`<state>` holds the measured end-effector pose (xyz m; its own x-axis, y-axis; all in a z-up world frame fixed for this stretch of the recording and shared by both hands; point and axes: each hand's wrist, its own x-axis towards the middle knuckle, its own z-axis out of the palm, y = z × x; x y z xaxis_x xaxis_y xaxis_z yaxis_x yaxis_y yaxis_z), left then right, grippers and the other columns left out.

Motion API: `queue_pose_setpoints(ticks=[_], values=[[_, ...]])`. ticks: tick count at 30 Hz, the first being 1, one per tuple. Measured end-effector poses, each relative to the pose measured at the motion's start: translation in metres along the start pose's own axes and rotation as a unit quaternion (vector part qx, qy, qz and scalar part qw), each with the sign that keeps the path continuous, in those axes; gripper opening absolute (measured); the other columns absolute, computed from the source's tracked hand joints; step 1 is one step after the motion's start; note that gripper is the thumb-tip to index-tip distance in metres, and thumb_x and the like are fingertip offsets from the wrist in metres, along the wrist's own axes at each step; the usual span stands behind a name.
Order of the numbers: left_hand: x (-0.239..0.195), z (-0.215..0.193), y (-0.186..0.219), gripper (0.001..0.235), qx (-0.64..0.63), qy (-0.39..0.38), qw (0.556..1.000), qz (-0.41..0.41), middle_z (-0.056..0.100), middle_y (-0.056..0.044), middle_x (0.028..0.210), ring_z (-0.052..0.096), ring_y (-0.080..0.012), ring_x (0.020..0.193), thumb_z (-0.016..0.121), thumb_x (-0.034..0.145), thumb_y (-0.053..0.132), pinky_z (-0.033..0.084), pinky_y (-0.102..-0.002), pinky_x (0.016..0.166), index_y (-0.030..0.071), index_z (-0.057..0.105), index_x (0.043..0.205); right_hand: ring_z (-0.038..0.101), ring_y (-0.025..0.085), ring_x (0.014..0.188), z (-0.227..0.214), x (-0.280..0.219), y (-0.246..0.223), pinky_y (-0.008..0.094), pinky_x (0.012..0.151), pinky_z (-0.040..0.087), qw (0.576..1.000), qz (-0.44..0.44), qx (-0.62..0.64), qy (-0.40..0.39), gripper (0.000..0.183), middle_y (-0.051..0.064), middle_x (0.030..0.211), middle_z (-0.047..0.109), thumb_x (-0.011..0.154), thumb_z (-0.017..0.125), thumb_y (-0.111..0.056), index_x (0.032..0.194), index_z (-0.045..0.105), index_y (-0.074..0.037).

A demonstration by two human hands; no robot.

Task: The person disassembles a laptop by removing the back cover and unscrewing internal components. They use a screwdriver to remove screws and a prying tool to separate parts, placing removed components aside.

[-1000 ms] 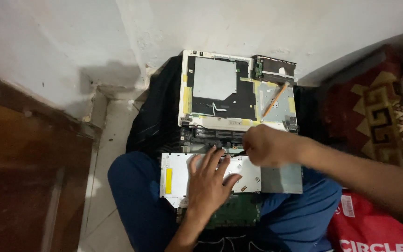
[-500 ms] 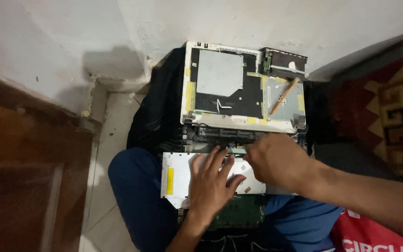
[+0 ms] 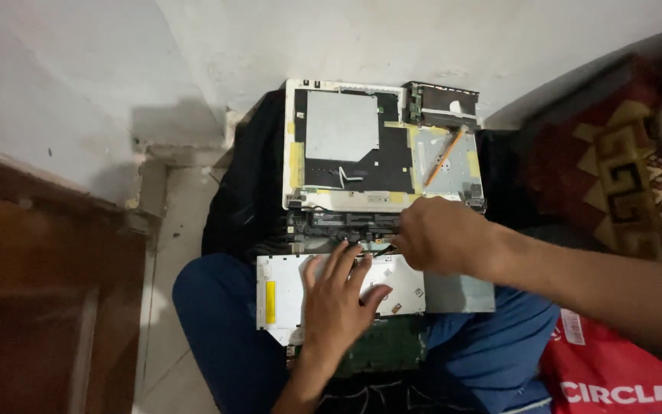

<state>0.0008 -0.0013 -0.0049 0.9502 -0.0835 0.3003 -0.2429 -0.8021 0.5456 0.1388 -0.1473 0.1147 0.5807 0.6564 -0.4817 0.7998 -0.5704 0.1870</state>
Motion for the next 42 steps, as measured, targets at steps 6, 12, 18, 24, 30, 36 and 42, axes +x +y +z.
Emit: queue_pose_setpoints(ticks=[6, 12, 18, 24, 30, 36, 42], values=[[-0.002, 0.005, -0.001, 0.053, 0.012, -0.025, 1.0, -0.014, 0.063, -0.01, 0.14, 0.051, -0.0312, 0.137, 0.064, 0.095, 0.054, 0.028, -0.061, 0.112, 0.011, 0.068, 0.127, 0.072, 0.029, 0.081, -0.056, -0.004, -0.015, 0.038, 0.066, 0.054, 0.912, 0.211, 0.255, -0.241, 0.036, 0.015, 0.094, 0.073, 0.102, 0.056, -0.035, 0.098, 0.073, -0.003], [-0.001, 0.003, -0.001, 0.056, 0.019, -0.043, 0.999, -0.017, 0.06, -0.008, 0.143, 0.049, -0.0305, 0.14, 0.063, 0.095, 0.055, 0.026, -0.059, 0.113, 0.012, 0.064, 0.131, 0.073, 0.03, 0.07, 0.017, -0.003, -0.033, 0.046, 0.047, 0.056, 0.976, -0.171, -0.104, -0.081, 0.021, 0.001, 0.084, 0.074, 0.092, 0.063, -0.011, 0.096, 0.076, -0.027], [-0.001, -0.003, 0.002, 0.045, -0.003, 0.027, 1.0, 0.011, 0.065, -0.007, 0.133, 0.052, -0.0305, 0.136, 0.077, 0.089, 0.037, 0.032, -0.057, 0.107, 0.01, 0.067, 0.123, 0.055, 0.025, 0.062, 0.017, -0.016, -0.021, 0.037, 0.046, 0.036, 0.924, -0.319, -0.208, 0.038, 0.035, 0.003, 0.068, 0.065, 0.099, 0.06, -0.014, 0.066, 0.068, -0.023], [-0.001, -0.003, 0.003, 0.05, -0.004, 0.022, 1.0, 0.007, 0.065, -0.01, 0.132, 0.053, -0.0311, 0.134, 0.068, 0.094, 0.048, 0.029, -0.056, 0.109, 0.009, 0.069, 0.124, 0.063, 0.024, 0.07, 0.029, -0.015, -0.007, 0.038, 0.054, 0.053, 0.951, -0.227, -0.172, 0.122, 0.019, 0.001, 0.075, 0.073, 0.087, 0.068, -0.005, 0.075, 0.074, -0.019], [-0.001, -0.008, 0.006, 0.049, -0.011, 0.008, 1.0, 0.005, 0.065, -0.012, 0.134, 0.053, -0.0317, 0.135, 0.07, 0.094, 0.046, 0.03, -0.057, 0.11, 0.007, 0.068, 0.123, 0.042, 0.019, 0.043, -0.019, -0.013, -0.007, 0.034, 0.041, 0.032, 0.984, 0.041, 0.125, -0.119, 0.024, 0.006, 0.047, 0.049, 0.076, 0.055, -0.009, 0.052, 0.056, -0.009], [0.0, -0.007, 0.005, 0.049, -0.014, 0.001, 1.0, -0.004, 0.066, -0.011, 0.134, 0.052, -0.0319, 0.137, 0.069, 0.094, 0.047, 0.029, -0.059, 0.11, 0.007, 0.07, 0.123, 0.073, 0.029, 0.101, -0.047, -0.017, -0.011, 0.044, 0.075, 0.058, 0.911, 0.261, 0.287, -0.137, 0.037, 0.009, 0.114, 0.076, 0.093, 0.071, -0.041, 0.12, 0.074, -0.016], [0.0, -0.005, 0.003, 0.049, -0.013, 0.004, 1.0, 0.0, 0.065, -0.011, 0.135, 0.053, -0.0321, 0.136, 0.069, 0.095, 0.047, 0.031, -0.058, 0.109, 0.008, 0.069, 0.124, 0.073, 0.04, 0.081, -0.017, -0.025, -0.018, 0.05, 0.064, 0.057, 0.964, 0.189, 0.149, -0.116, 0.048, 0.017, 0.089, 0.074, 0.1, 0.055, -0.053, 0.094, 0.072, -0.009]])
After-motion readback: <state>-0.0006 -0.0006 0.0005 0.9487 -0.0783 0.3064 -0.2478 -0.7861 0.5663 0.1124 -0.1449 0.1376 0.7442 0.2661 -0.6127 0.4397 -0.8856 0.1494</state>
